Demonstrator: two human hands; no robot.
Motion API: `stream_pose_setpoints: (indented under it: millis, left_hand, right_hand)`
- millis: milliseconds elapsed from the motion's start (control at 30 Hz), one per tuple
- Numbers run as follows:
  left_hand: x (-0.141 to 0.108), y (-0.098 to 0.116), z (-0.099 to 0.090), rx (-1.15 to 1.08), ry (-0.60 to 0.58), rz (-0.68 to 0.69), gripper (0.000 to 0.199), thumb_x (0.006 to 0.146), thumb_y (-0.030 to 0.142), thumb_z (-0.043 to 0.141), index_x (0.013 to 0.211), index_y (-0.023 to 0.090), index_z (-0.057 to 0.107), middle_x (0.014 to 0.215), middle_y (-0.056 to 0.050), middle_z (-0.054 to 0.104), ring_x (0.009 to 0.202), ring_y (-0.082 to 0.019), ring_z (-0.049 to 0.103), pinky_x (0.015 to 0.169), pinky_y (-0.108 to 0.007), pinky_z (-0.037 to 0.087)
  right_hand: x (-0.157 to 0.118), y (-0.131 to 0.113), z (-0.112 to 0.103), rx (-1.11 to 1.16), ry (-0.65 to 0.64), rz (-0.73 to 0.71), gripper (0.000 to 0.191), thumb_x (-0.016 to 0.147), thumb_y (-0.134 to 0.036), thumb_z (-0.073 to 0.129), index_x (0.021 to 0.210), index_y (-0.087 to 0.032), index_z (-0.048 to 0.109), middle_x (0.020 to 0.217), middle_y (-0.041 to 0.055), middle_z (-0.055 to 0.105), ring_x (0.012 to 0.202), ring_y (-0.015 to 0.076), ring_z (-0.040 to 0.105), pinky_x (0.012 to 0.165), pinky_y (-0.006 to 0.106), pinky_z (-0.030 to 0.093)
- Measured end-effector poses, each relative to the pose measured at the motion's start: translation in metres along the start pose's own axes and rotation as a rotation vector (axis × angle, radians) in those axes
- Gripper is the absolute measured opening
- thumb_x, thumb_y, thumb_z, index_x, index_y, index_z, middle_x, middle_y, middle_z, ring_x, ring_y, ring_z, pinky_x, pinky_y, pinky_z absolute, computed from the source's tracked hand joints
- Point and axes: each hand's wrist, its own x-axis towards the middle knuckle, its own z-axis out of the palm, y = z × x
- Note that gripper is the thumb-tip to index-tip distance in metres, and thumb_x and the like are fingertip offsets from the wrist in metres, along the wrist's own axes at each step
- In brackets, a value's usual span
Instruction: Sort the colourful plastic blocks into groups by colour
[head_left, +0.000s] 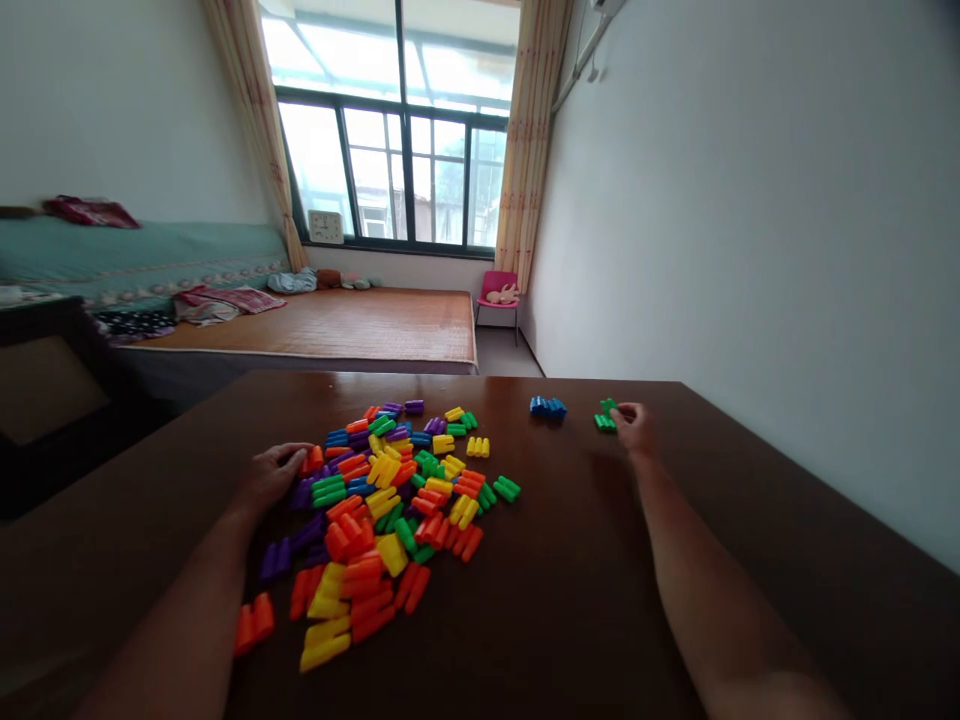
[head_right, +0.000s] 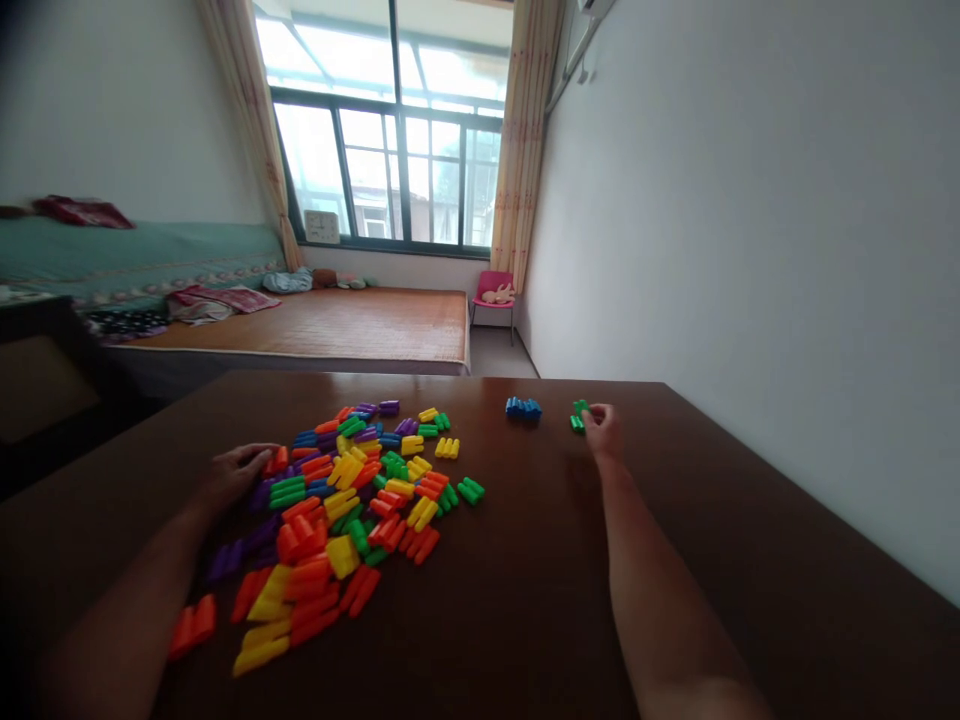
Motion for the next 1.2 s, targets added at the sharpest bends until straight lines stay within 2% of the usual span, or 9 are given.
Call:
stream_pose_setpoints:
  millis: [100,200,367,533,767,1000,1100,1167,1200]
  left_hand:
    - [0.000,-0.001,0.000,0.001,-0.011,-0.004,0.037,0.081,0.039,0.052,0.104,0.017,0.072,0.105,-0.007,0.072,0.093,-0.022,0.065,0.075,-0.026,0.049]
    - [0.002,-0.004,0.001,0.004,-0.001,0.006,0.038,0.079,0.040,0.052,0.103,0.018,0.072,0.104,-0.007,0.072,0.092,-0.023,0.066,0.074,-0.026,0.049]
    - [0.001,-0.004,0.001,-0.035,0.022,0.033,0.038,0.077,0.042,0.051,0.098,0.020,0.073,0.100,-0.006,0.073,0.091,-0.024,0.067,0.074,-0.028,0.051]
    - [-0.002,0.003,-0.001,-0.027,0.028,0.024,0.038,0.077,0.040,0.051,0.099,0.018,0.073,0.102,-0.008,0.073,0.092,-0.024,0.066,0.076,-0.028,0.051]
    - [0.001,-0.003,0.000,-0.029,0.005,0.021,0.035,0.078,0.037,0.053,0.100,0.018,0.073,0.101,-0.006,0.073,0.093,-0.023,0.066,0.075,-0.027,0.050]
    - [-0.001,0.002,-0.002,-0.008,0.022,0.013,0.037,0.077,0.039,0.052,0.099,0.018,0.073,0.102,-0.007,0.073,0.091,-0.024,0.067,0.075,-0.027,0.051]
    - [-0.001,0.000,0.000,-0.030,0.039,0.021,0.036,0.076,0.041,0.052,0.097,0.020,0.074,0.099,-0.007,0.073,0.091,-0.024,0.067,0.075,-0.028,0.052]
    - [0.000,-0.004,0.002,-0.041,0.040,0.021,0.038,0.075,0.043,0.052,0.097,0.021,0.074,0.100,-0.006,0.073,0.092,-0.025,0.067,0.075,-0.027,0.052]
    - [0.001,-0.006,0.003,-0.046,0.038,0.021,0.039,0.075,0.044,0.052,0.098,0.021,0.074,0.100,-0.006,0.073,0.093,-0.025,0.067,0.075,-0.027,0.052]
  right_hand:
    - [0.016,0.058,-0.024,-0.188,0.128,0.101,0.033,0.077,-0.044,0.055,0.089,-0.014,0.059,0.088,0.0136,0.067,0.073,0.0202,0.061,0.065,0.032,0.049]
    - [0.018,0.087,-0.027,-0.368,0.142,0.133,0.031,0.077,-0.043,0.052,0.084,-0.014,0.061,0.082,0.0121,0.067,0.072,0.0222,0.060,0.066,0.035,0.047]
    - [0.021,0.095,-0.019,-0.490,0.147,0.158,0.033,0.079,-0.039,0.048,0.088,-0.014,0.067,0.088,0.0143,0.069,0.079,0.0251,0.062,0.071,0.036,0.046]
    - [0.025,0.102,-0.021,-0.400,0.003,0.141,0.035,0.074,-0.033,0.055,0.102,-0.016,0.067,0.095,0.0107,0.071,0.084,0.0225,0.064,0.073,0.032,0.048]
    - [0.021,0.092,-0.016,-0.609,-0.088,-0.027,0.037,0.079,-0.022,0.051,0.112,-0.016,0.067,0.113,0.0110,0.068,0.102,0.0248,0.061,0.091,0.036,0.044]
    - [0.015,0.083,-0.011,-0.593,-0.174,-0.075,0.053,0.081,-0.020,0.050,0.134,-0.019,0.053,0.121,0.0114,0.064,0.106,0.0266,0.060,0.092,0.038,0.046]
    - [0.017,0.072,-0.011,-0.524,-0.089,-0.101,0.050,0.079,-0.018,0.050,0.128,-0.012,0.056,0.124,0.0155,0.062,0.108,0.0272,0.058,0.096,0.041,0.043]
    - [0.018,0.053,-0.010,-0.444,-0.013,-0.100,0.044,0.079,-0.020,0.049,0.120,-0.008,0.059,0.117,0.0186,0.064,0.104,0.0272,0.060,0.096,0.043,0.042]
    - [0.017,0.038,-0.008,-0.374,-0.025,-0.105,0.040,0.081,-0.023,0.049,0.116,-0.007,0.061,0.112,0.0184,0.066,0.099,0.0263,0.061,0.094,0.042,0.043]
